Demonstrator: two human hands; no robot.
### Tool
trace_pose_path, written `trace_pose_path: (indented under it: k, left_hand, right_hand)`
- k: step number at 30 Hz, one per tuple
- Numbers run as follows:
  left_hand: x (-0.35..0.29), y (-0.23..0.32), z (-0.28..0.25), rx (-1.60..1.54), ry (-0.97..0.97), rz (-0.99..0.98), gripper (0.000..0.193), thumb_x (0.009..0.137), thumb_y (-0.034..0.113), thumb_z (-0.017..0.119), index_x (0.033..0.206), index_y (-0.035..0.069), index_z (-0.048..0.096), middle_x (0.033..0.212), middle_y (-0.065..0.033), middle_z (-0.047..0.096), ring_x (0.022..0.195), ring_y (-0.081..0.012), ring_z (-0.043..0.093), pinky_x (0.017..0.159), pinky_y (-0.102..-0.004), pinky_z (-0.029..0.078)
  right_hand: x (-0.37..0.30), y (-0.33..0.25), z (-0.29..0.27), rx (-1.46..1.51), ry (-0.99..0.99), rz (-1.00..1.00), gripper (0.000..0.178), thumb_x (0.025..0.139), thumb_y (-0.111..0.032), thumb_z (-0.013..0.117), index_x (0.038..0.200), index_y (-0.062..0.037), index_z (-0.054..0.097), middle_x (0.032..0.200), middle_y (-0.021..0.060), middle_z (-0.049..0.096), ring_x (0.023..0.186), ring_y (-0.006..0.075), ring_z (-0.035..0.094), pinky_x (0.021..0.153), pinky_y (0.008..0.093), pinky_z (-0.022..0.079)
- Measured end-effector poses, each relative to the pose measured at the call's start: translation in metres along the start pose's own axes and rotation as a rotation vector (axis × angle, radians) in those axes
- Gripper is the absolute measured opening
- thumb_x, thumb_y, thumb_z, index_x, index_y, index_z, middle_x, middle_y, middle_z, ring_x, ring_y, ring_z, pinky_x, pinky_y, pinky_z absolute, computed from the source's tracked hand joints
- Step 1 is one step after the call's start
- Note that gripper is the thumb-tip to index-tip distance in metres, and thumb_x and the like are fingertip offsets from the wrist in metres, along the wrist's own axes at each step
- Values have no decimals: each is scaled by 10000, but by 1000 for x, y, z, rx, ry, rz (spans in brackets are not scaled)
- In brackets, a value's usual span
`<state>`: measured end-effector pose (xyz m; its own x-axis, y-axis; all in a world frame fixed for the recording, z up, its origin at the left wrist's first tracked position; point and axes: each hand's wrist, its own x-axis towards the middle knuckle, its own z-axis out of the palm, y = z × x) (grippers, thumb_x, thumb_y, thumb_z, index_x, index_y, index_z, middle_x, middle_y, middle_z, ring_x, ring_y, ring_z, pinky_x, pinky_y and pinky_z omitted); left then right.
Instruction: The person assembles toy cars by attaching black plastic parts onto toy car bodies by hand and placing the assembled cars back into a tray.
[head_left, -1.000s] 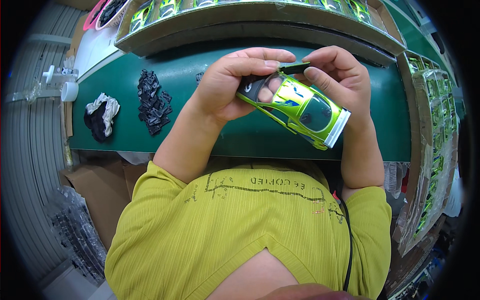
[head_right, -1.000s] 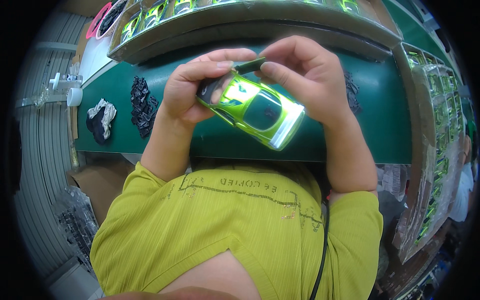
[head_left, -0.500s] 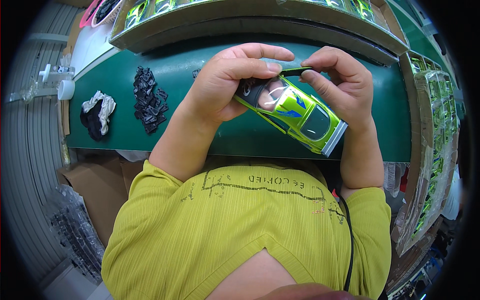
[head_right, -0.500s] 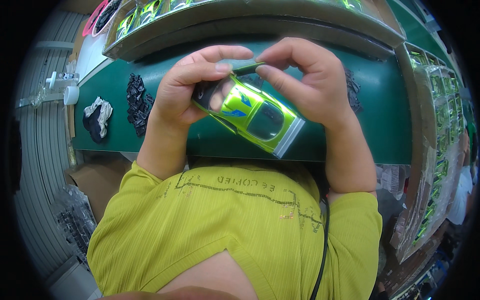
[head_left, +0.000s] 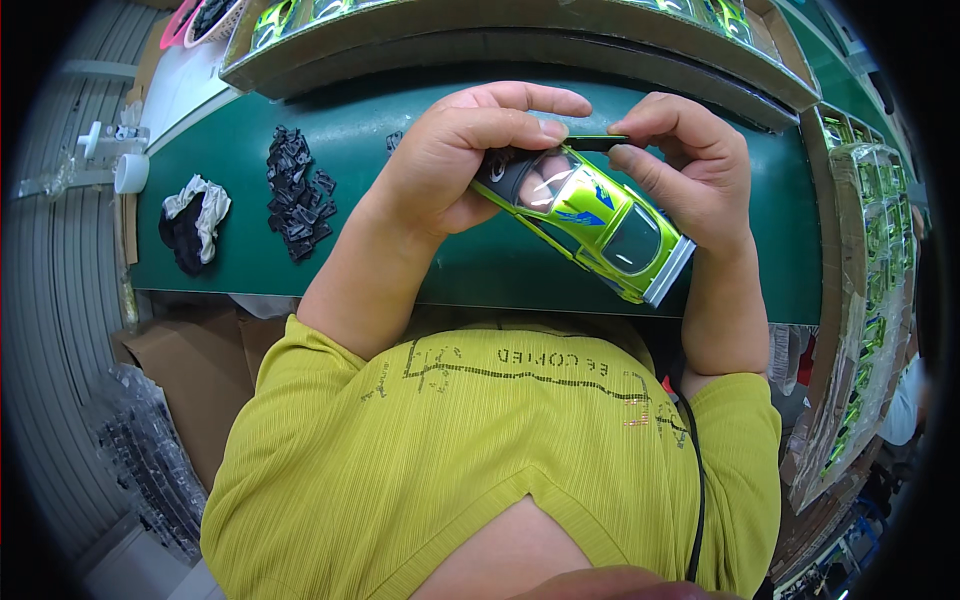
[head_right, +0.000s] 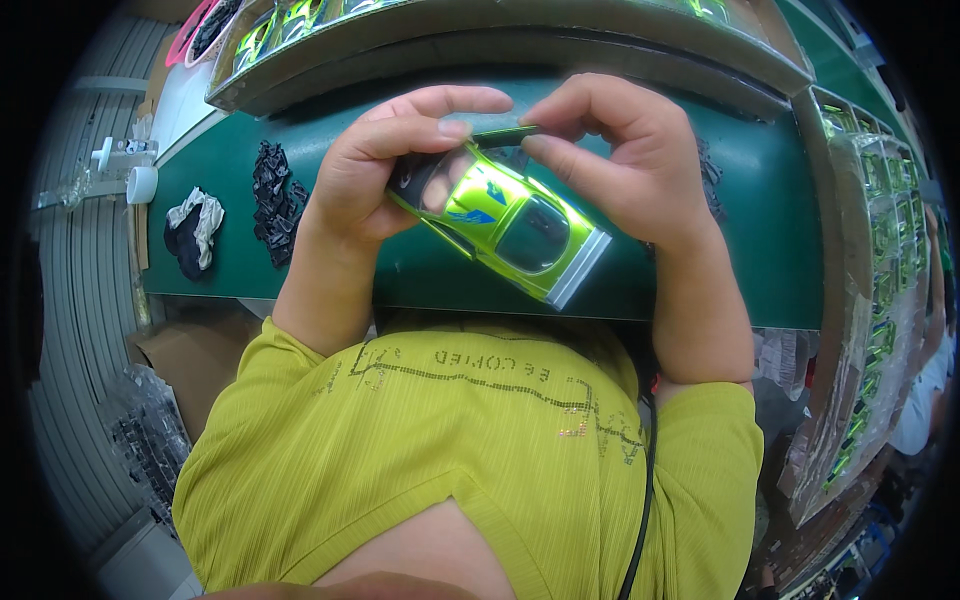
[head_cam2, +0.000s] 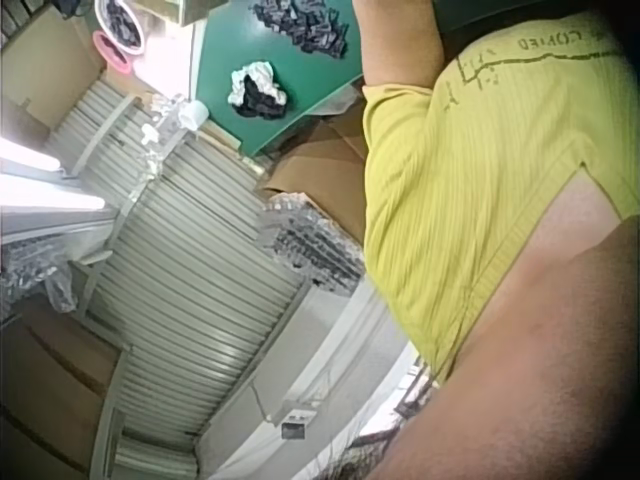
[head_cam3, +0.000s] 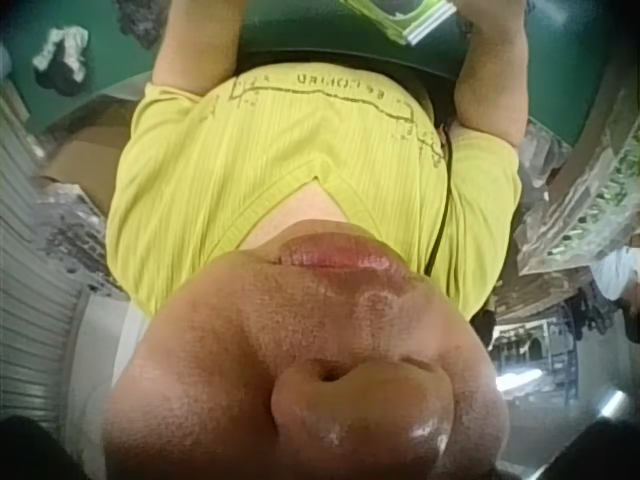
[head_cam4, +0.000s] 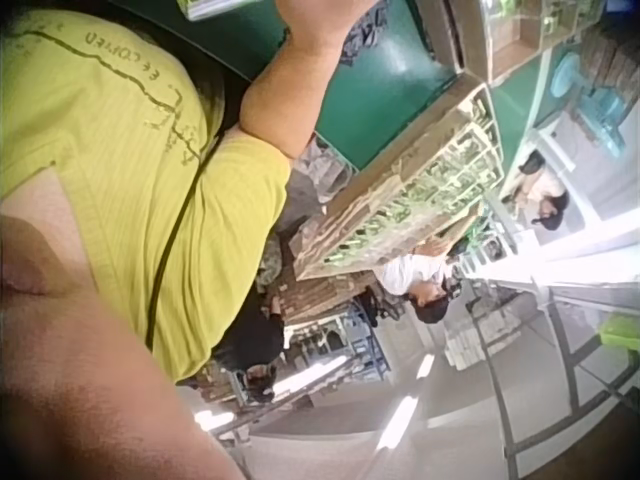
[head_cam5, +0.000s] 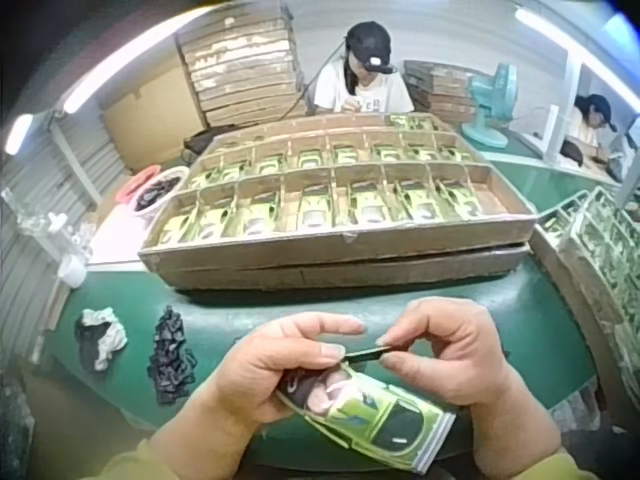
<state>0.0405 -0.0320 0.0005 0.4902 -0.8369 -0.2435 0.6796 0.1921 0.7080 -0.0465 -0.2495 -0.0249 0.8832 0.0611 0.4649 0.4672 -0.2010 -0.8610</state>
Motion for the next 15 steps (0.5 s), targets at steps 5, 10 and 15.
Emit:
trace_pose_path:
  k: [5,10,15]
  left_hand:
    - [-1,-1,-2,25,-35,25,392,918,56,551,1282,-90,548,854,-154,719,618,-137,704,658,-220,589]
    - [4,-8,-9,99,-30,25,393,899,49,577,1269,-82,563,1017,-183,704,793,-174,730,776,-276,605]
    - [6,-12,-5,150,12,24,395,886,49,591,1260,-78,571,1078,-185,686,904,-196,720,831,-300,596]
  right_hand:
    - [0,0,3,-75,1,-67,122,837,-33,743,952,-16,705,871,59,682,784,141,651,710,236,522]
    - [3,-2,4,-189,-59,-123,132,823,-33,752,948,-27,710,853,68,681,766,152,652,685,244,517]
    - [5,1,3,-231,-105,-189,123,818,-33,751,934,-26,711,818,77,671,740,170,652,660,250,508]
